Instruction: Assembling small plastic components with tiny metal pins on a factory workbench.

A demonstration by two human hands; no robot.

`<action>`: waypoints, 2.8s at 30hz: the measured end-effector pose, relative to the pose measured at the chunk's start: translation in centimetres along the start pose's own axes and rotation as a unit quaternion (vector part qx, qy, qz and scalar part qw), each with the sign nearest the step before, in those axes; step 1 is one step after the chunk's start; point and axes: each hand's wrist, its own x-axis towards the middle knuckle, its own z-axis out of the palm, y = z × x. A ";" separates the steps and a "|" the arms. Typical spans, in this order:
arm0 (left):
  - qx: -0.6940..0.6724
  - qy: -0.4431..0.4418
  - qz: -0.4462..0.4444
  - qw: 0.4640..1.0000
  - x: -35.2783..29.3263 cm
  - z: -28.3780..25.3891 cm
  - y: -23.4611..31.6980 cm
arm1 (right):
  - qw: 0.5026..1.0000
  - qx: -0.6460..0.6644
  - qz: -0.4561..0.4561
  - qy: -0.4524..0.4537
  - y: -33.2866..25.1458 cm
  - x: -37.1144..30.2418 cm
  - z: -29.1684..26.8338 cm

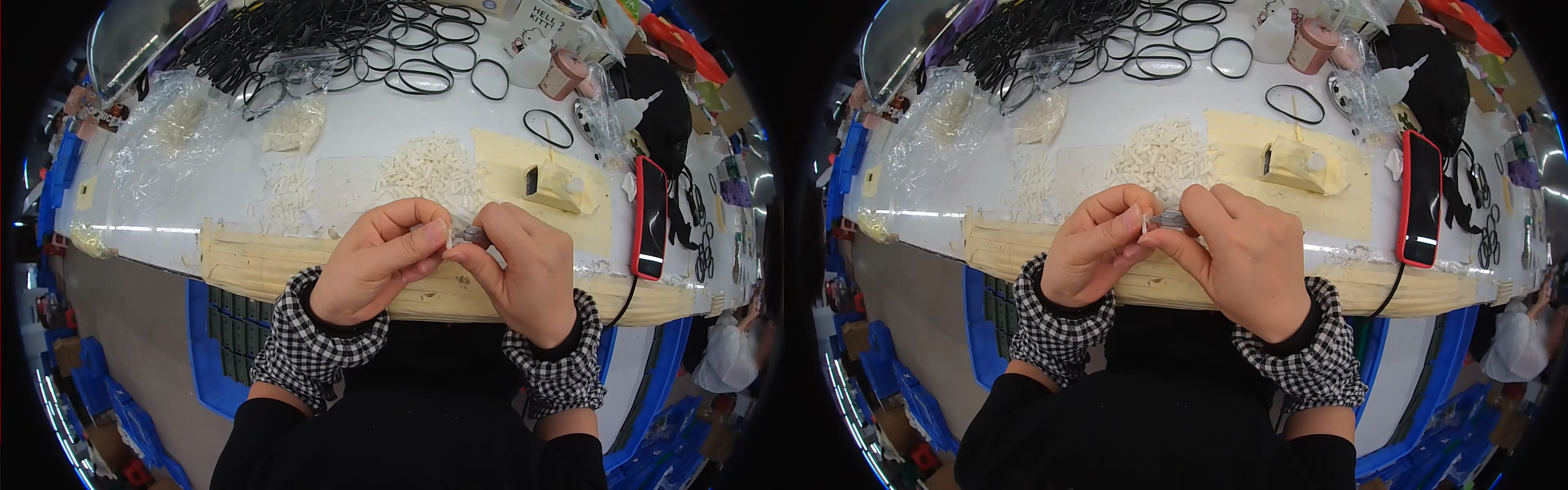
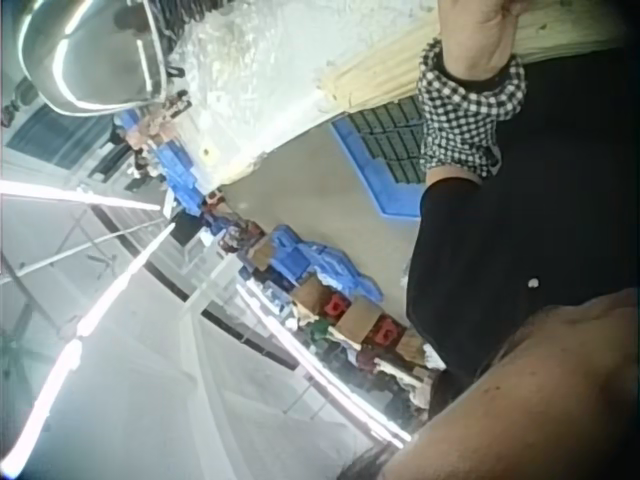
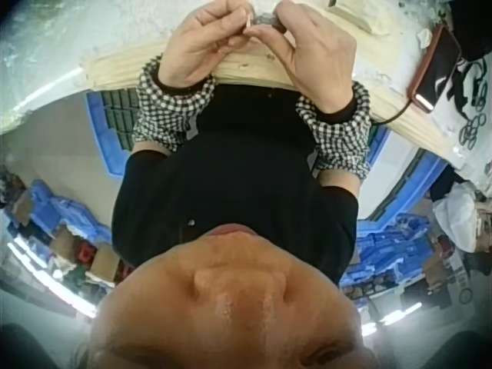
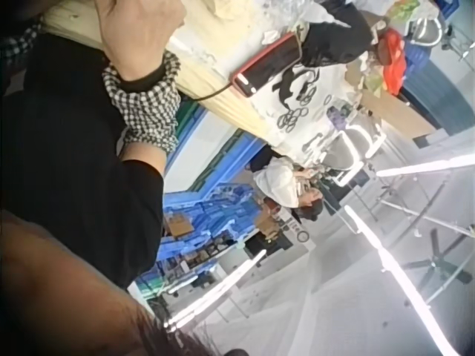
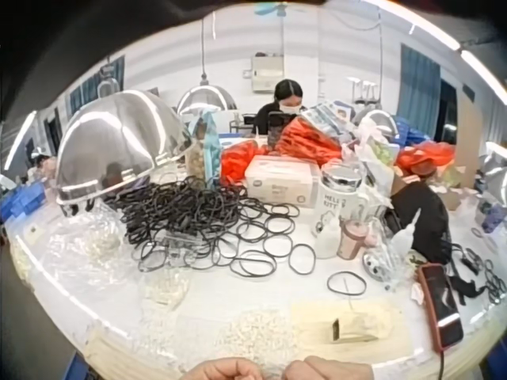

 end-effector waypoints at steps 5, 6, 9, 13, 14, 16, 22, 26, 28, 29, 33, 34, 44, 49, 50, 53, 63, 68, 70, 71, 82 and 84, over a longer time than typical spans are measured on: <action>0.003 -0.016 0.005 1.000 0.1 -0.1 0.1 | 1.000 -0.007 0.002 -0.012 -0.1 0.0 -0.2; 0.004 -0.018 0.006 1.000 0.0 -0.1 0.1 | 1.000 -0.005 0.004 -0.014 -0.1 0.0 -0.3; 0.010 -0.008 0.002 1.000 0.0 0.1 0.1 | 1.000 -0.003 0.006 -0.020 -0.2 0.1 -0.5; 0.018 -0.023 -0.006 1.000 0.0 -0.1 0.3 | 1.000 -0.008 0.004 -0.025 -0.3 0.2 -0.7; 0.017 -0.017 0.000 1.000 0.0 0.0 0.2 | 1.000 -0.011 0.003 -0.026 -0.3 0.2 -0.7; 0.017 -0.011 0.005 1.000 0.0 0.1 0.1 | 0.999 -0.011 0.004 -0.031 -0.3 0.1 -0.7; 0.019 -0.015 -0.001 1.000 0.1 0.0 0.2 | 1.000 -0.002 0.007 -0.026 -0.2 0.0 -0.7; 0.025 -0.009 -0.005 1.000 -0.1 0.1 0.2 | 0.999 0.025 0.015 -0.020 -0.3 0.1 -0.6; 0.027 -0.008 -0.005 1.000 -0.1 0.1 0.3 | 0.999 0.017 0.019 -0.032 -0.3 0.1 -0.7; 0.030 -0.012 -0.009 0.999 0.0 0.1 0.4 | 0.999 0.013 0.021 -0.038 -0.3 0.0 -0.8; 0.033 0.016 -0.012 0.999 0.0 0.4 0.5 | 0.999 0.007 0.018 -0.044 0.2 -0.2 -1.0; 0.031 0.022 -0.006 0.999 0.0 0.5 0.5 | 0.999 0.024 0.032 -0.038 0.6 -0.2 -1.3; -0.071 0.076 0.040 0.994 0.5 0.1 0.3 | 0.992 0.066 0.080 -0.074 1.7 -2.1 -0.9; -0.076 0.061 0.036 0.995 0.6 -0.2 0.2 | 0.990 0.039 0.081 -0.105 1.6 -1.8 -0.7; -0.073 0.060 0.036 0.995 0.6 -0.2 0.2 | 0.990 0.041 0.083 -0.108 1.7 -1.8 -0.7; -0.034 0.068 0.037 0.996 0.5 0.1 0.2 | 0.991 0.028 0.071 -0.109 1.8 -1.9 -0.5; 0.028 0.069 0.012 0.997 0.4 0.9 0.4 | 0.984 0.148 0.096 0.002 0.5 -0.4 -1.3; 0.037 0.058 -0.002 0.998 0.3 0.9 0.4 | 0.978 0.192 0.061 0.050 -0.1 0.0 -1.2; 0.041 0.052 -0.008 0.998 0.3 1.0 0.5 | 0.965 0.240 0.092 0.057 -0.7 0.0 -1.1; 0.045 0.046 -0.009 0.998 0.3 1.0 0.5 | 0.957 0.262 0.108 0.056 -1.0 0.0 -1.2; -0.012 0.011 0.011 1.000 0.2 0.0 0.1 | 0.974 0.201 0.005 0.107 -1.2 0.1 0.7; -0.010 0.029 0.002 1.000 0.1 0.2 0.3 | 0.978 0.194 0.010 0.079 -1.5 0.3 0.2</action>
